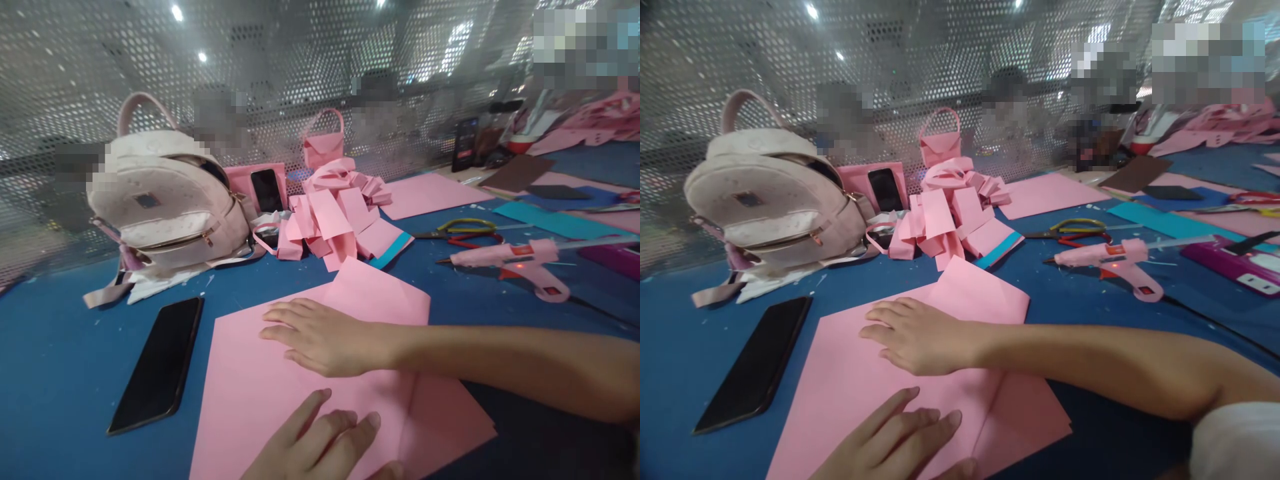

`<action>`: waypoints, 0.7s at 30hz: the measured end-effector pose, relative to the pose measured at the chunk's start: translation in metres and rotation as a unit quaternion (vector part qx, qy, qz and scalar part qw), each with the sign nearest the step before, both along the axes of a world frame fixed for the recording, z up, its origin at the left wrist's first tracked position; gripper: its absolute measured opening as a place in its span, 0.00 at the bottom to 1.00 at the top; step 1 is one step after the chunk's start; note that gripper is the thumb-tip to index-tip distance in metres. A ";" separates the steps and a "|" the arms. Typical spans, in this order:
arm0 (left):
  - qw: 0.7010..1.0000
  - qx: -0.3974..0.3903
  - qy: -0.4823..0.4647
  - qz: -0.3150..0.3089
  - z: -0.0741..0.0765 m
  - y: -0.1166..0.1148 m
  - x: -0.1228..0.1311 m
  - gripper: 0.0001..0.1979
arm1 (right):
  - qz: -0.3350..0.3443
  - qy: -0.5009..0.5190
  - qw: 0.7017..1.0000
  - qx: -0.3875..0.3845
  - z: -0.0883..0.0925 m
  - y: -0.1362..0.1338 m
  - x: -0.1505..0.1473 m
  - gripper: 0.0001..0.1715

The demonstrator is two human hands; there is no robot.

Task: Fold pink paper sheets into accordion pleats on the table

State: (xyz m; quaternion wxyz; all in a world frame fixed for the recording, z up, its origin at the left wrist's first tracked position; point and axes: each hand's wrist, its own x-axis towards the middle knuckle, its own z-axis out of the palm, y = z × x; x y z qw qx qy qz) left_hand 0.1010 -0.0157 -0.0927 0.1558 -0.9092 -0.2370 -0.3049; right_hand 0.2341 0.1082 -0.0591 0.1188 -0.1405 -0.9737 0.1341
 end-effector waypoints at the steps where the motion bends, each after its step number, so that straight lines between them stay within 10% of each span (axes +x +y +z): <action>1: 1.000 -0.002 0.000 0.001 -0.002 -0.001 0.000 0.09 | 0.001 0.000 1.000 0.000 0.000 0.000 0.000 0.26; 8: 0.997 -0.068 0.019 0.004 -0.009 -0.007 -0.008 0.14 | 0.002 0.007 1.000 -0.015 0.000 0.001 0.000 0.26; 21: 0.994 0.060 0.058 0.075 -0.024 0.006 -0.040 0.20 | -0.015 -0.007 0.997 -0.071 -0.001 0.006 -0.015 0.27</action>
